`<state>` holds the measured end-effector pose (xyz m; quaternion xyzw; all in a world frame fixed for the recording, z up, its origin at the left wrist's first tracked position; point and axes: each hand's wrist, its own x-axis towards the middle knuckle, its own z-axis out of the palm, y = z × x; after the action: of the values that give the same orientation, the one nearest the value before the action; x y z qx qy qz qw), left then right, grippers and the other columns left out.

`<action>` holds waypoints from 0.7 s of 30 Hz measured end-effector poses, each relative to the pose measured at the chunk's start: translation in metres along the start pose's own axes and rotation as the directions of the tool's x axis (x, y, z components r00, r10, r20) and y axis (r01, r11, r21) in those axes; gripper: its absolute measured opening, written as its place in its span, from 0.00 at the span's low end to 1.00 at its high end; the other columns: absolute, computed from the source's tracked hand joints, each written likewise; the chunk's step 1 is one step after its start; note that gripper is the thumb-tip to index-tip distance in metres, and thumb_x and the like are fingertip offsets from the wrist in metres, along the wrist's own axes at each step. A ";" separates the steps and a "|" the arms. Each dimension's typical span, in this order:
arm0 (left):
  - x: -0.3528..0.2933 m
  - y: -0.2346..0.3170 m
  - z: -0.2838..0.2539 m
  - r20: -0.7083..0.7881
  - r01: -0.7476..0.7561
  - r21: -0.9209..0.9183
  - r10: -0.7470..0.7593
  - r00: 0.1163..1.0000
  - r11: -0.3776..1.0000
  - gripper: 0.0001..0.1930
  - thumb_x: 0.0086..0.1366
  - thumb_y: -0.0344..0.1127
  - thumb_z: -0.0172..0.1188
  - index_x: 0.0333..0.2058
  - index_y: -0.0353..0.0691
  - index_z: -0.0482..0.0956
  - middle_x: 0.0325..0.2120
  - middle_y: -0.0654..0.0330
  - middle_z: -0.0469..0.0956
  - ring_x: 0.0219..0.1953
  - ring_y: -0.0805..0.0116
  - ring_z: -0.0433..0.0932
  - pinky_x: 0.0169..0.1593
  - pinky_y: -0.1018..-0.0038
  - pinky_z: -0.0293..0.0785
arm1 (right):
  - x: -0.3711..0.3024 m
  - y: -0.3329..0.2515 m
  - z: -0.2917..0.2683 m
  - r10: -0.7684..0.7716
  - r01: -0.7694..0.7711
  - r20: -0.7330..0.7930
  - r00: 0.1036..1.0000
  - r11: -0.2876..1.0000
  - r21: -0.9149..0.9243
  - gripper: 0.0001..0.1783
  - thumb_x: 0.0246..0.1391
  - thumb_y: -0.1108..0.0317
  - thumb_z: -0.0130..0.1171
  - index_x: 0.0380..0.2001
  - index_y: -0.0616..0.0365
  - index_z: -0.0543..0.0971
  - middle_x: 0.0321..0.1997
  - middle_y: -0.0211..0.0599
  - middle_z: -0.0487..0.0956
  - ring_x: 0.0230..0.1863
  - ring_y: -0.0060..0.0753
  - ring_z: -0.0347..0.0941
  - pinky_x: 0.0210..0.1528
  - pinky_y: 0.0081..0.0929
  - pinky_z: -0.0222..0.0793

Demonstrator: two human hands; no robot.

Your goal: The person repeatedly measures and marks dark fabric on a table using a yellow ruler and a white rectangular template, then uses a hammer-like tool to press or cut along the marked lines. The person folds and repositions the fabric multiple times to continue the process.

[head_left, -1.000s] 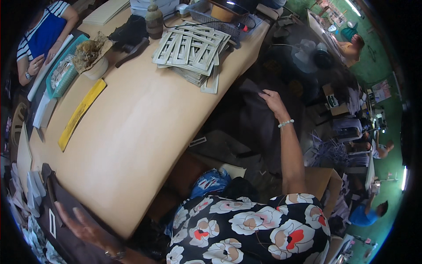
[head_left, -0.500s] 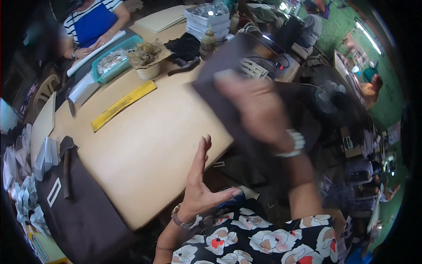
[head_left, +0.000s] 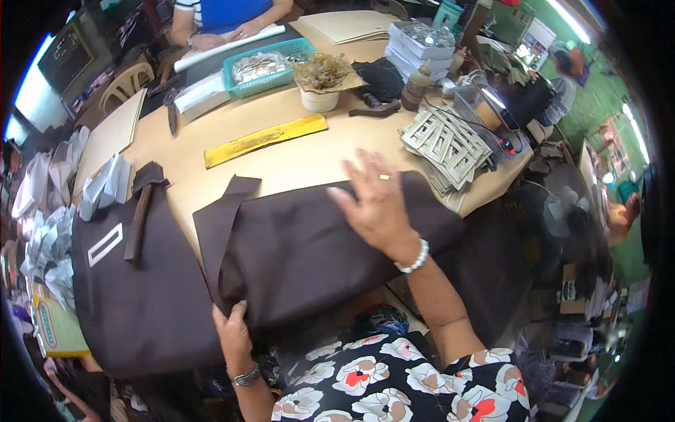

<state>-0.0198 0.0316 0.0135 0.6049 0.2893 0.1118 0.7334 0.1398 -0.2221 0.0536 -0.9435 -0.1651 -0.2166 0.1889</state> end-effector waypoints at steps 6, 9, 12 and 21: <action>-0.013 0.019 -0.005 -0.096 -0.141 0.122 0.154 0.983 0.982 0.27 0.59 0.19 0.51 0.59 0.30 0.63 0.54 0.53 0.69 0.53 0.62 0.70 0.59 0.69 0.62 | -0.048 0.073 -0.015 0.352 -0.345 -0.025 0.936 0.897 -0.274 0.29 0.56 0.54 0.55 0.55 0.63 0.69 0.55 0.51 0.70 0.58 0.52 0.64 0.59 0.47 0.57; -0.017 0.027 0.018 -0.085 -0.449 0.483 0.551 0.830 0.752 0.29 0.62 0.20 0.50 0.63 0.31 0.58 0.59 0.47 0.66 0.57 0.59 0.68 0.63 0.66 0.58 | -0.061 0.069 -0.015 0.377 -0.373 -0.024 0.926 0.902 -0.216 0.26 0.53 0.61 0.60 0.53 0.63 0.70 0.47 0.47 0.74 0.52 0.50 0.68 0.55 0.44 0.60; -0.015 0.042 0.025 -0.066 -0.411 0.627 0.571 0.818 0.661 0.29 0.63 0.20 0.49 0.64 0.31 0.55 0.62 0.45 0.61 0.61 0.57 0.64 0.64 0.64 0.55 | -0.061 0.073 -0.012 0.387 -0.387 0.021 0.922 0.922 -0.020 0.22 0.50 0.68 0.62 0.49 0.62 0.73 0.38 0.44 0.76 0.43 0.47 0.71 0.48 0.40 0.65; 0.051 0.114 0.014 -0.148 -0.734 0.185 0.757 0.637 0.654 0.27 0.65 0.21 0.47 0.63 0.34 0.59 0.62 0.48 0.62 0.61 0.58 0.65 0.63 0.69 0.58 | 0.030 0.066 -0.054 0.396 0.010 -0.444 0.804 0.737 0.676 0.18 0.58 0.75 0.56 0.53 0.58 0.72 0.29 0.21 0.67 0.25 0.08 0.59 0.25 0.08 0.57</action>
<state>0.0507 0.0737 0.1090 0.6931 0.0957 0.4525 0.5530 0.1729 -0.2953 0.0940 -0.7236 -0.0625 -0.3910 0.5653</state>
